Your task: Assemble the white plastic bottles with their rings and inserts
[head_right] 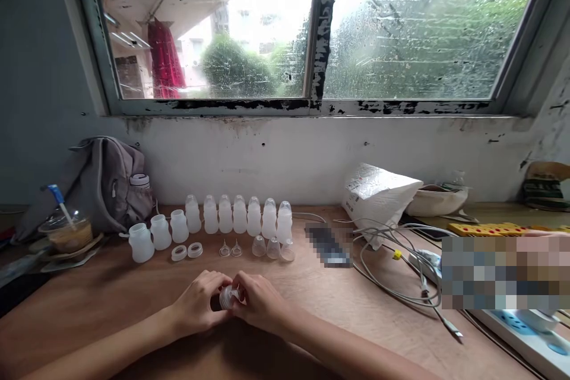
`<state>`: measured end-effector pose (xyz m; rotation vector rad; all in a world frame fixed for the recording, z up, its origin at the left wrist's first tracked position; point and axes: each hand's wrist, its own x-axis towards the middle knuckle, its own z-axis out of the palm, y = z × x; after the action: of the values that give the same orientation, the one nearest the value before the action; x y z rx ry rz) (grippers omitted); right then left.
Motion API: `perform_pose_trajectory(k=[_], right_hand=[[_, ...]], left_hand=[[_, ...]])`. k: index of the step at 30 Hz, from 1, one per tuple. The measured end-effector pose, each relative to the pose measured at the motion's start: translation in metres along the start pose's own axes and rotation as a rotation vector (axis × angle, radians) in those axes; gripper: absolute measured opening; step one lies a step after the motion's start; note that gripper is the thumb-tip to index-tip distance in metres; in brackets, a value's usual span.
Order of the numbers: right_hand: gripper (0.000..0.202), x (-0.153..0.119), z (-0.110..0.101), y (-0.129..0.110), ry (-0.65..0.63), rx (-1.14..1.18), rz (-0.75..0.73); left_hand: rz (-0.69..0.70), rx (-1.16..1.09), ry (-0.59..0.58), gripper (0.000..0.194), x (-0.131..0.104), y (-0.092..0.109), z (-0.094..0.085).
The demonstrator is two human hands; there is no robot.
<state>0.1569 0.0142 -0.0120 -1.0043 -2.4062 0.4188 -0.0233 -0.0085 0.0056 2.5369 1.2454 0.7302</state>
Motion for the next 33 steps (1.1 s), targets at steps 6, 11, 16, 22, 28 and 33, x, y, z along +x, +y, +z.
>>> perform_pose_trajectory(k=[6,11,16,22,28,33], right_hand=[[0.020,0.002,-0.005,-0.008,-0.010,0.003,-0.065],[0.022,0.023,-0.029,-0.012,-0.059,0.119,-0.173],[0.020,0.050,-0.062,-0.001,0.087,0.054,-0.081],[0.021,0.076,-0.071,0.032,0.178,-0.318,-0.004],[0.019,0.086,-0.053,0.043,0.046,-0.465,0.001],[0.015,0.085,-0.044,0.043,-0.028,-0.484,-0.003]], left_hand=[[0.030,-0.016,-0.039,0.031,-0.006,0.003,-0.003],[0.110,-0.011,-0.032,0.033,0.001,-0.003,-0.026],[0.015,0.066,0.072,0.032,0.016,-0.036,-0.054],[-0.116,0.178,0.142,0.034,0.030,-0.091,-0.050],[-0.172,0.305,0.120,0.037,0.033,-0.109,-0.030],[-0.132,0.390,0.117,0.037,0.028,-0.108,-0.022]])
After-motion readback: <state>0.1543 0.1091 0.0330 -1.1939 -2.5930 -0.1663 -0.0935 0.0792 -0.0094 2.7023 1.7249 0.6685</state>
